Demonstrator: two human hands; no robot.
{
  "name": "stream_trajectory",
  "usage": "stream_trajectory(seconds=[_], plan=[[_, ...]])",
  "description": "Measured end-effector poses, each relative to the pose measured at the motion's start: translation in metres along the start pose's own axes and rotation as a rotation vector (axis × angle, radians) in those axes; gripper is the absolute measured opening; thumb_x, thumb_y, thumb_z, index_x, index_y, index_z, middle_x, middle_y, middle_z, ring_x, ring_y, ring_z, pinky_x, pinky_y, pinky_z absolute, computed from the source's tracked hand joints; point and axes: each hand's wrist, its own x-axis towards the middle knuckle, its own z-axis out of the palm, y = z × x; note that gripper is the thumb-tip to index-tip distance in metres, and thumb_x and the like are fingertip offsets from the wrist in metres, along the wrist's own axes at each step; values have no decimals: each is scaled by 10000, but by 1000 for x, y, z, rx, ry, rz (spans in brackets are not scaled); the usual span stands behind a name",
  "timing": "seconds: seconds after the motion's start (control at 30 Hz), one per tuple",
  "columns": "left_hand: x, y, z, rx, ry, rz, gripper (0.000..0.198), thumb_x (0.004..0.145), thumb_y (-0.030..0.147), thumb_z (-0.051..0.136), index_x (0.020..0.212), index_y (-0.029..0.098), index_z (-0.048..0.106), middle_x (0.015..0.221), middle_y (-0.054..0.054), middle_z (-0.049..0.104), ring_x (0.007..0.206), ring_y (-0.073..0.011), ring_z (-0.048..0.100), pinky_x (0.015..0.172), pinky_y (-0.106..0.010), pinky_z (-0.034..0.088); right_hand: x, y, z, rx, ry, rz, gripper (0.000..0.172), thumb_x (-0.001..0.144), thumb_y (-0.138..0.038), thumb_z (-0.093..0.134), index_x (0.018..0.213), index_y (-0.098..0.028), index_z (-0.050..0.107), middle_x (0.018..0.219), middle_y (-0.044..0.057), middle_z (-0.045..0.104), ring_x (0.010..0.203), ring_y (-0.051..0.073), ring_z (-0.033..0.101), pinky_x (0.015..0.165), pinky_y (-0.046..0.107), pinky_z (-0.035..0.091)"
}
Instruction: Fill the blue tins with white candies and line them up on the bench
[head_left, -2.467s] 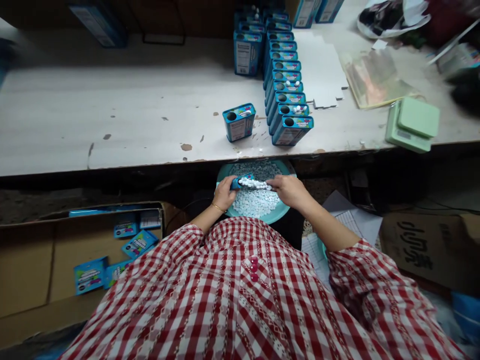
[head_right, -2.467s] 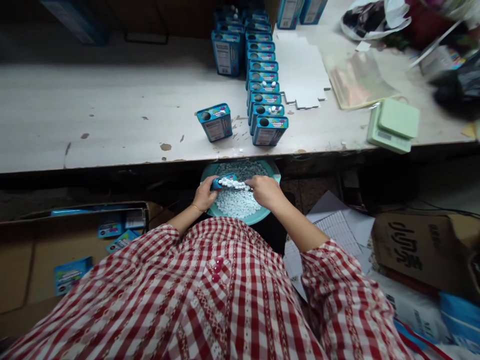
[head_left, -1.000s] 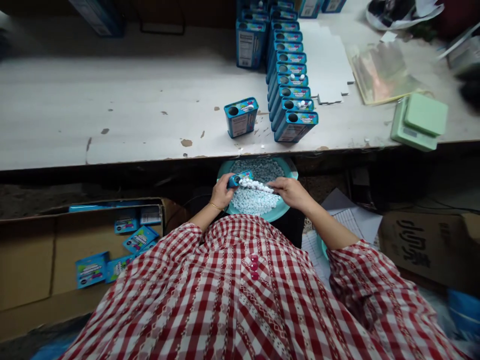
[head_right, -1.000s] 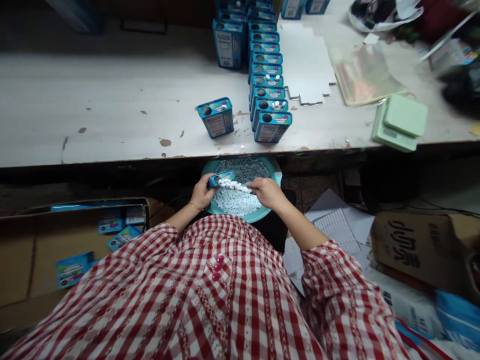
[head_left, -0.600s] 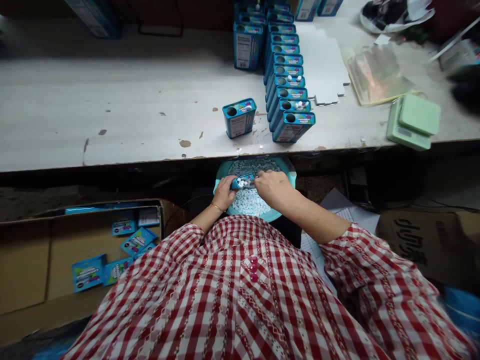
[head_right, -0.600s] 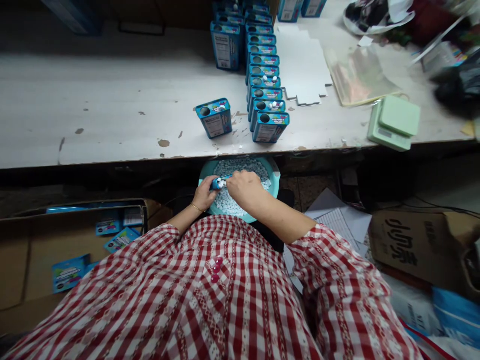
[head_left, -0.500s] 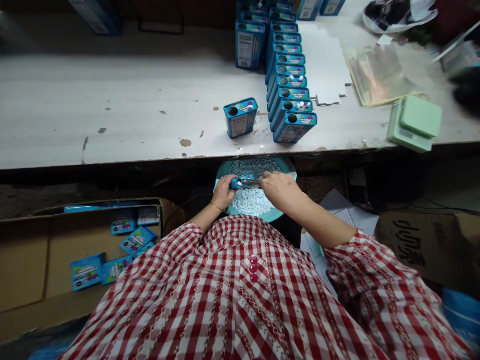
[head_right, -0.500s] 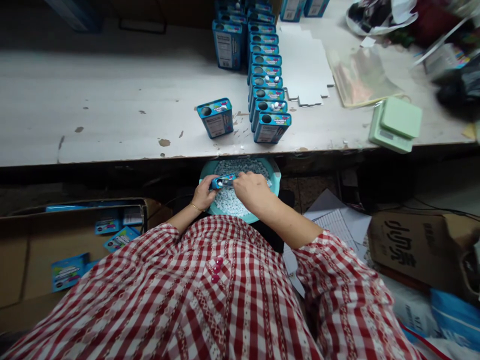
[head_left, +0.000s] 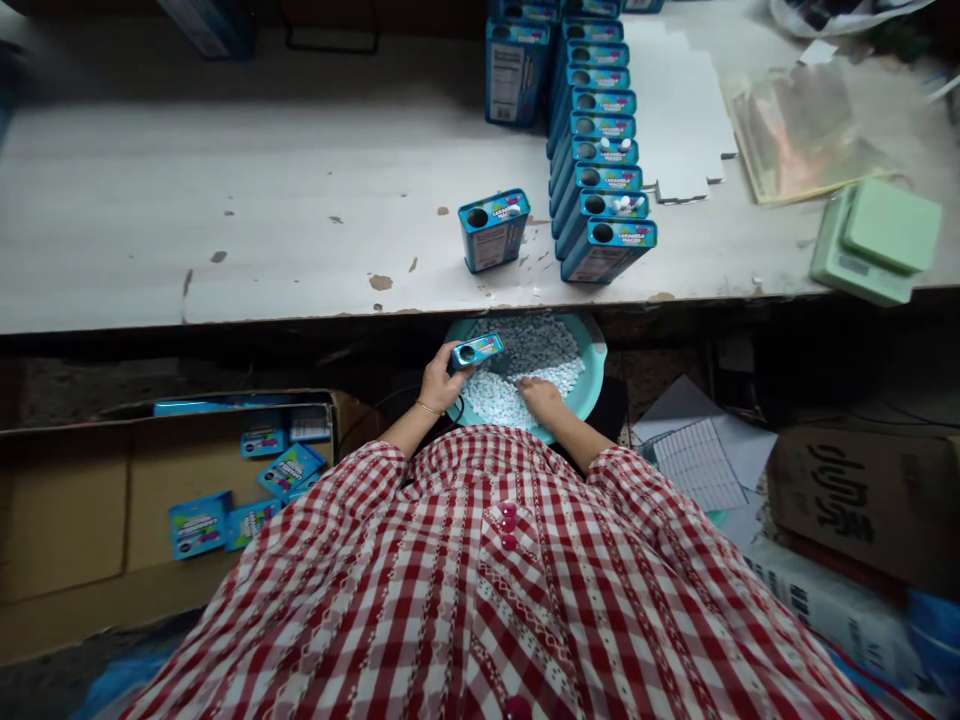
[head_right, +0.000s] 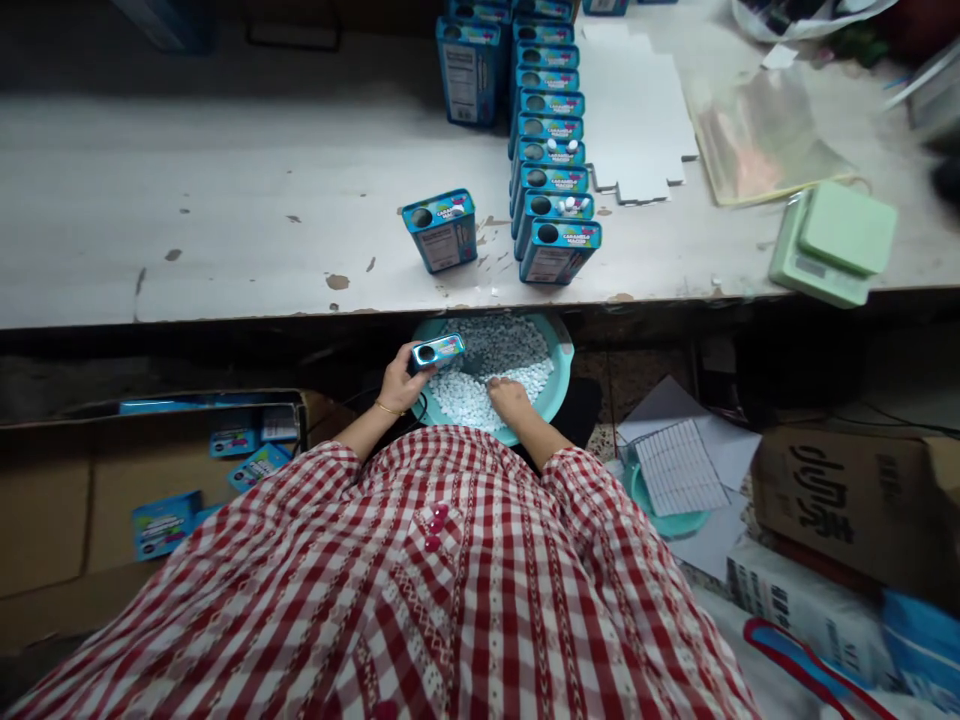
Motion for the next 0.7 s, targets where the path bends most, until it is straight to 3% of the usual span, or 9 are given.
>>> stream_trajectory(seconds=[0.13,0.33,0.53,0.7], plan=[[2,1,1,-21,30,-29,396,715,336,630,1064,178,526,951,-40,635,859,-182,603,814,-312,482,-2,2,10,160,-9,-50,373,821,-21,431,1075,-172,658,1032,47,653,912,113,572,723,171,391],[2,-1,-3,-58,71,-30,422,704,345,639,1066,162,525,972,-49,625,889,-192,598,839,-324,478,-5,31,5,438,35,-5,340,768,-50,488,1008,-156,704,949,50,686,847,127,610,780,216,439],[0,6,-1,31,6,26,375,718,261,588,1080,179,535,1040,-57,623,946,-204,593,871,-331,468,-44,39,-55,637,193,-92,336,740,-99,507,986,-181,721,860,38,686,807,150,614,753,254,455],[-2,15,8,98,-82,141,368,730,201,532,1096,162,546,1079,-89,609,1012,-224,565,916,-362,446,-58,12,-114,353,121,-88,322,785,-133,476,974,-222,722,916,37,699,885,159,618,744,219,427]])
